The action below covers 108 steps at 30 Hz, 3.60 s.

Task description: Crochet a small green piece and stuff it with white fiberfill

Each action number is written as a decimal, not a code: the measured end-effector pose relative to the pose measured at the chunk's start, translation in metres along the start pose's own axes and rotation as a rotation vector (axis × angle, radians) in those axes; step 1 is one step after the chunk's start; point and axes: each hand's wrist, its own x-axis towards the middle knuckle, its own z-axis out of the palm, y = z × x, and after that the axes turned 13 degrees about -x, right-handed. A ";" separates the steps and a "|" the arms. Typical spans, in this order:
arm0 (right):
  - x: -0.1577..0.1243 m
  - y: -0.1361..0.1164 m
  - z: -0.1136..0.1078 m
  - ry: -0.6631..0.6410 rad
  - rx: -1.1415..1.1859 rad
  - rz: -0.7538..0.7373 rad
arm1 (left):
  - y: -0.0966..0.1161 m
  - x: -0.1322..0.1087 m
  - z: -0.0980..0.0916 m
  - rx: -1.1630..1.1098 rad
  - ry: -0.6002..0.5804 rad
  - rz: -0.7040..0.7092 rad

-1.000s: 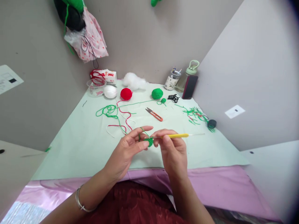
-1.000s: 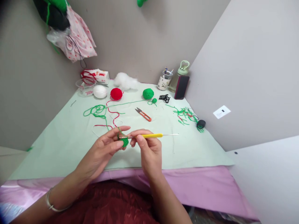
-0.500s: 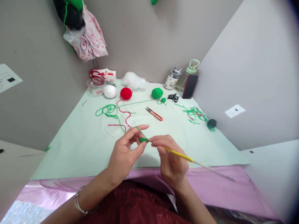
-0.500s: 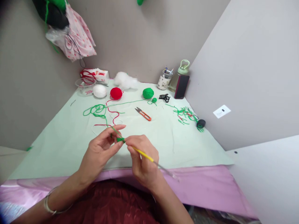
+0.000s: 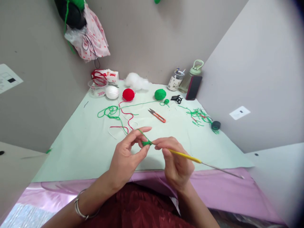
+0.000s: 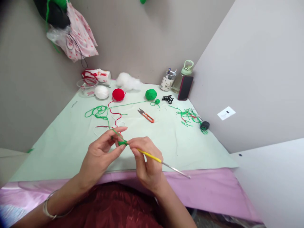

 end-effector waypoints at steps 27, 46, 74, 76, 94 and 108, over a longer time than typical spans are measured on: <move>-0.006 0.007 0.016 0.112 -0.117 -0.012 | -0.003 0.006 0.003 -0.533 0.007 -0.363; 0.006 0.012 0.012 0.082 0.585 0.562 | -0.001 0.008 -0.004 -0.377 -0.083 -0.297; 0.009 0.004 0.009 0.062 0.246 0.271 | 0.004 0.009 0.002 -0.510 -0.065 -0.378; 0.005 0.004 0.012 0.074 0.092 0.158 | 0.002 0.007 0.005 -0.455 -0.020 -0.310; 0.006 0.008 0.012 0.083 0.347 0.405 | 0.002 0.008 0.002 -0.388 -0.087 -0.306; 0.002 0.001 0.000 -0.004 -0.043 0.034 | -0.001 0.003 -0.002 -0.121 -0.024 -0.160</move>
